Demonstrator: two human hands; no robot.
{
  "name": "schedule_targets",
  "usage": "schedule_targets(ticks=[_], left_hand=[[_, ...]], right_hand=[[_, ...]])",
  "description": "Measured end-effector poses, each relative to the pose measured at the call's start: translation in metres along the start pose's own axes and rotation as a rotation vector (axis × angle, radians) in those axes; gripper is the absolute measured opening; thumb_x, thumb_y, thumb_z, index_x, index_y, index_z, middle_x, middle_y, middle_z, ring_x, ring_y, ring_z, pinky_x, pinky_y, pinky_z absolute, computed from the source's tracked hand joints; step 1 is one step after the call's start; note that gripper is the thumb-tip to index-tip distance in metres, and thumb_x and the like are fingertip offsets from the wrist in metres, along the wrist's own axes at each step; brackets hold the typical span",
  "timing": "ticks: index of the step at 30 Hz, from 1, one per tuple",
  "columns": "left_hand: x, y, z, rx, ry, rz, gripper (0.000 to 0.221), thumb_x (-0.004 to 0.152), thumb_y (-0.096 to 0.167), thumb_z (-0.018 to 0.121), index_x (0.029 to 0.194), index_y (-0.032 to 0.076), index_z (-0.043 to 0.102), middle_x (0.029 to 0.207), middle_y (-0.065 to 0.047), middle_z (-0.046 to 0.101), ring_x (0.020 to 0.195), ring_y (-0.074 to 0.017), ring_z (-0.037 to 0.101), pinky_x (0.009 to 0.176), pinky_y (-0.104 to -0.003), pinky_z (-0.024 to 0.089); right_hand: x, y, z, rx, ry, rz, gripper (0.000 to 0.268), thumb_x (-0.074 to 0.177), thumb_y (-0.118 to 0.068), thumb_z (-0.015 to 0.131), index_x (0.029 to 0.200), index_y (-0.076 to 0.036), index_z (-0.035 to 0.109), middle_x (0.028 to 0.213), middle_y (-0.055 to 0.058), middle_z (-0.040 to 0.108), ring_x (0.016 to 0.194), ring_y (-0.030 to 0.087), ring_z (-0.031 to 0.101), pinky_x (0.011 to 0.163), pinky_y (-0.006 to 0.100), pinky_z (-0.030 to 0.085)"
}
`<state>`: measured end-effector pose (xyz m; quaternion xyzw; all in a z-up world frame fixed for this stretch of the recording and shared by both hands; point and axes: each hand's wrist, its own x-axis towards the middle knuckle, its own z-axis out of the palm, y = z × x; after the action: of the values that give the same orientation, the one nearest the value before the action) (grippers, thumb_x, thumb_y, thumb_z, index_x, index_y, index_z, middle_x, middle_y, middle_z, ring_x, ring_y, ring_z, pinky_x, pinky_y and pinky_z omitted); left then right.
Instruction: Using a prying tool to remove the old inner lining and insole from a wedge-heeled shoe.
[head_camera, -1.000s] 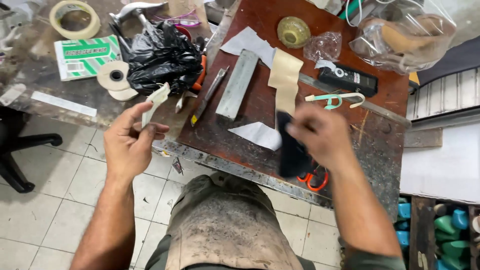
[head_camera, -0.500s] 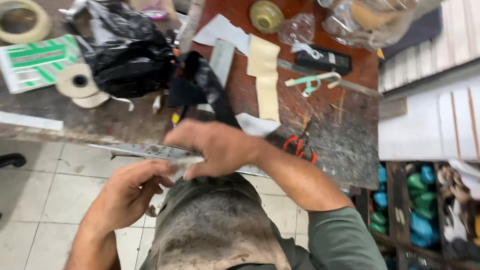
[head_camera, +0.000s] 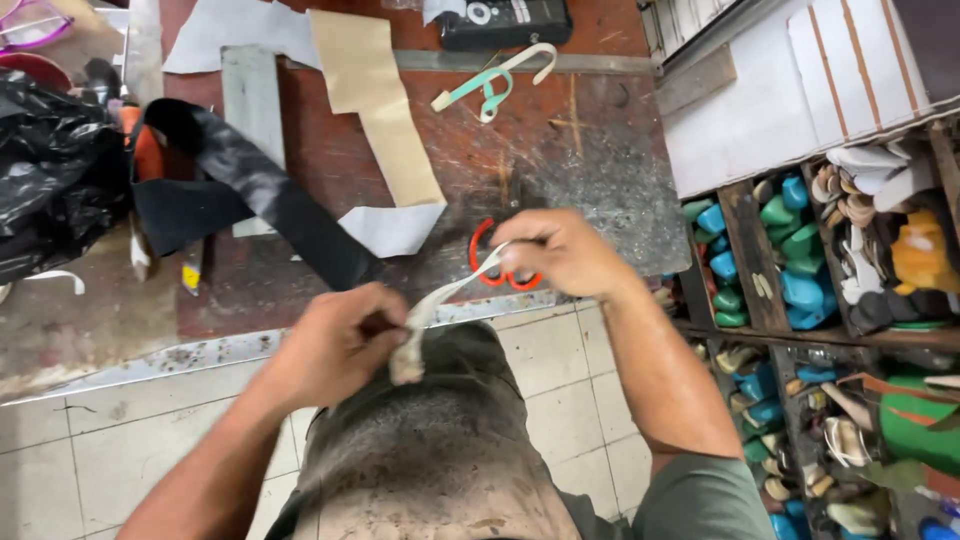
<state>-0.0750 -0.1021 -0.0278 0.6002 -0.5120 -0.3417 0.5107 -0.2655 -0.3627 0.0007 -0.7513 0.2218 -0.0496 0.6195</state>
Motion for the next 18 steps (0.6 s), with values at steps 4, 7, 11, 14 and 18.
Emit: schedule_targets(ticks=[4, 7, 11, 14, 18], left_hand=[[0.065, 0.004, 0.090, -0.097, -0.006, -0.084, 0.018, 0.084, -0.004, 0.073, 0.101, 0.001, 0.069, 0.077, -0.021, 0.073, 0.070, -0.0377, 0.074, 0.060, -0.046, 0.057], [0.108, 0.010, 0.150, -0.125, 0.031, -0.203, 0.022, 0.084, 0.003, 0.072, 0.107, 0.004, 0.069, 0.087, -0.018, 0.073, 0.075, -0.0333, 0.075, 0.062, -0.044, 0.059], [0.155, 0.023, 0.203, -0.012, 0.069, -0.290, 0.032, 0.086, 0.008, 0.068, 0.118, 0.008, 0.070, 0.090, -0.014, 0.076, 0.080, -0.0302, 0.077, 0.063, -0.042, 0.060], [0.168, 0.014, 0.234, 0.257, 0.116, -0.261, 0.040, 0.086, 0.011, 0.068, 0.125, 0.005, 0.068, 0.096, -0.016, 0.076, 0.088, -0.0361, 0.076, 0.069, -0.045, 0.060], [0.168, 0.009, 0.263, 0.620, 0.324, -0.166, 0.038, 0.085, 0.012, 0.070, 0.122, 0.007, 0.070, 0.091, -0.013, 0.071, 0.083, -0.0370, 0.074, 0.063, -0.046, 0.060]], right_hand=[[0.001, 0.027, -0.079, -0.022, 0.244, -0.003, 0.021, 0.086, 0.001, 0.080, 0.105, 0.000, 0.073, 0.076, 0.013, 0.074, 0.059, 0.015, 0.066, 0.057, 0.028, 0.059], [0.022, 0.050, -0.138, -0.092, 0.276, -0.074, 0.026, 0.089, -0.005, 0.082, 0.111, -0.002, 0.070, 0.077, 0.012, 0.073, 0.060, 0.014, 0.067, 0.054, 0.025, 0.055], [0.059, 0.075, -0.189, -0.307, 0.257, -0.091, 0.031, 0.091, -0.013, 0.083, 0.117, -0.002, 0.070, 0.084, 0.015, 0.073, 0.067, 0.019, 0.071, 0.060, 0.034, 0.057], [0.076, 0.086, -0.197, -0.499, 0.189, -0.098, 0.039, 0.090, -0.025, 0.084, 0.122, -0.008, 0.069, 0.095, 0.016, 0.073, 0.082, 0.026, 0.072, 0.069, 0.040, 0.058], [0.100, 0.120, -0.216, -0.501, 0.170, -0.253, 0.052, 0.089, -0.035, 0.090, 0.129, -0.013, 0.065, 0.107, 0.014, 0.069, 0.081, 0.026, 0.069, 0.067, 0.041, 0.061]])
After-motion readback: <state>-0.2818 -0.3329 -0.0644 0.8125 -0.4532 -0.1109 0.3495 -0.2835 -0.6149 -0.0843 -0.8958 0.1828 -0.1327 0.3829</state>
